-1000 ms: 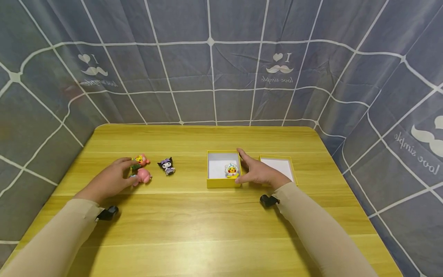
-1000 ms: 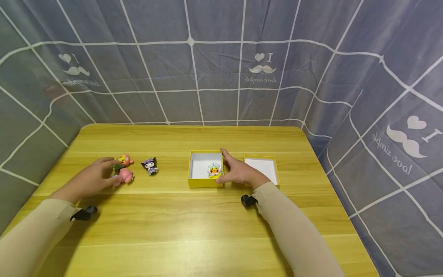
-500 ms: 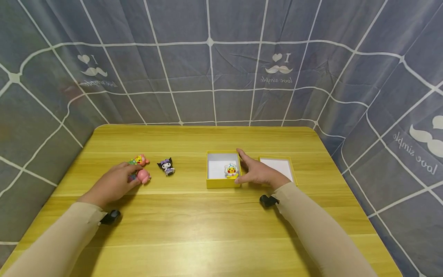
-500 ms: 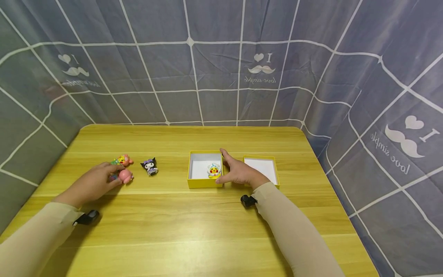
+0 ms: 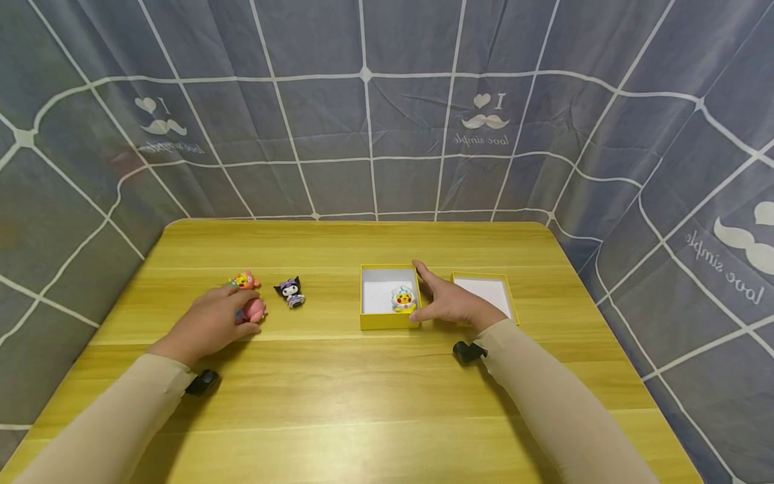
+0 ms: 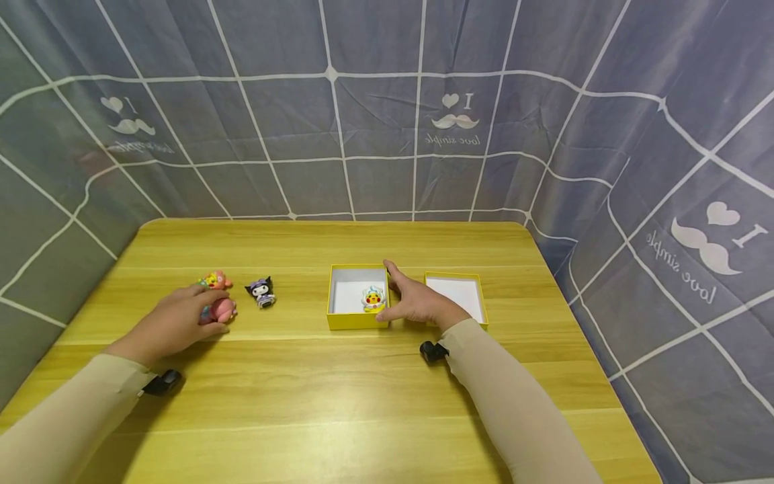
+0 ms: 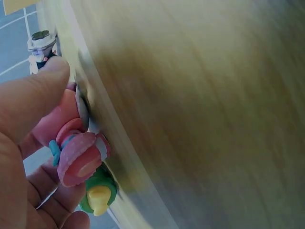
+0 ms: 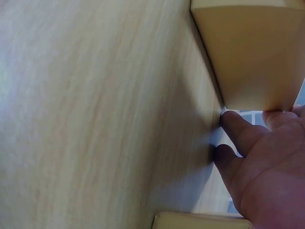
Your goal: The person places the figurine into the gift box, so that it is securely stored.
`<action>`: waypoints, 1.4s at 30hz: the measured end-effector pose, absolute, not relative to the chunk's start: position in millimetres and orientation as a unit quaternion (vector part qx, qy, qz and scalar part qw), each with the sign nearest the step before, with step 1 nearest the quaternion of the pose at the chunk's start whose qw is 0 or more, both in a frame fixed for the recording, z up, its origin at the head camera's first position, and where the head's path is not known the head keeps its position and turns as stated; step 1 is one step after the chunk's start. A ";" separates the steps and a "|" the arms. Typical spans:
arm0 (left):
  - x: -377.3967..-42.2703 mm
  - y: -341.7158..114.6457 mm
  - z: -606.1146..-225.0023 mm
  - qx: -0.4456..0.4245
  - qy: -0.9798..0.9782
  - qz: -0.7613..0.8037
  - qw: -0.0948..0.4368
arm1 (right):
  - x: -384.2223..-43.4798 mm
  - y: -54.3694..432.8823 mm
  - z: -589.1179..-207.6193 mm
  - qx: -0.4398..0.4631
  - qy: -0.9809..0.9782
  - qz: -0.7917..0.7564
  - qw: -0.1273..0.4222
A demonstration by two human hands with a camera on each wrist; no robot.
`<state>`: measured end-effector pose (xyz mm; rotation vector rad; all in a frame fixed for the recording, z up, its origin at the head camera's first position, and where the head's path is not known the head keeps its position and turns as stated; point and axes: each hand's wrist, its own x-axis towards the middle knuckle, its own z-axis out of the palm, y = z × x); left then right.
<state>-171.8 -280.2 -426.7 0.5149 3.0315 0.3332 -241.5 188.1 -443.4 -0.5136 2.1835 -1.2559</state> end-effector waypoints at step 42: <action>-175.3 -275.3 -425.2 0.135 0.982 0.133 0.021 | -240.2 189.0 -443.2 -0.192 0.825 -0.455 0.274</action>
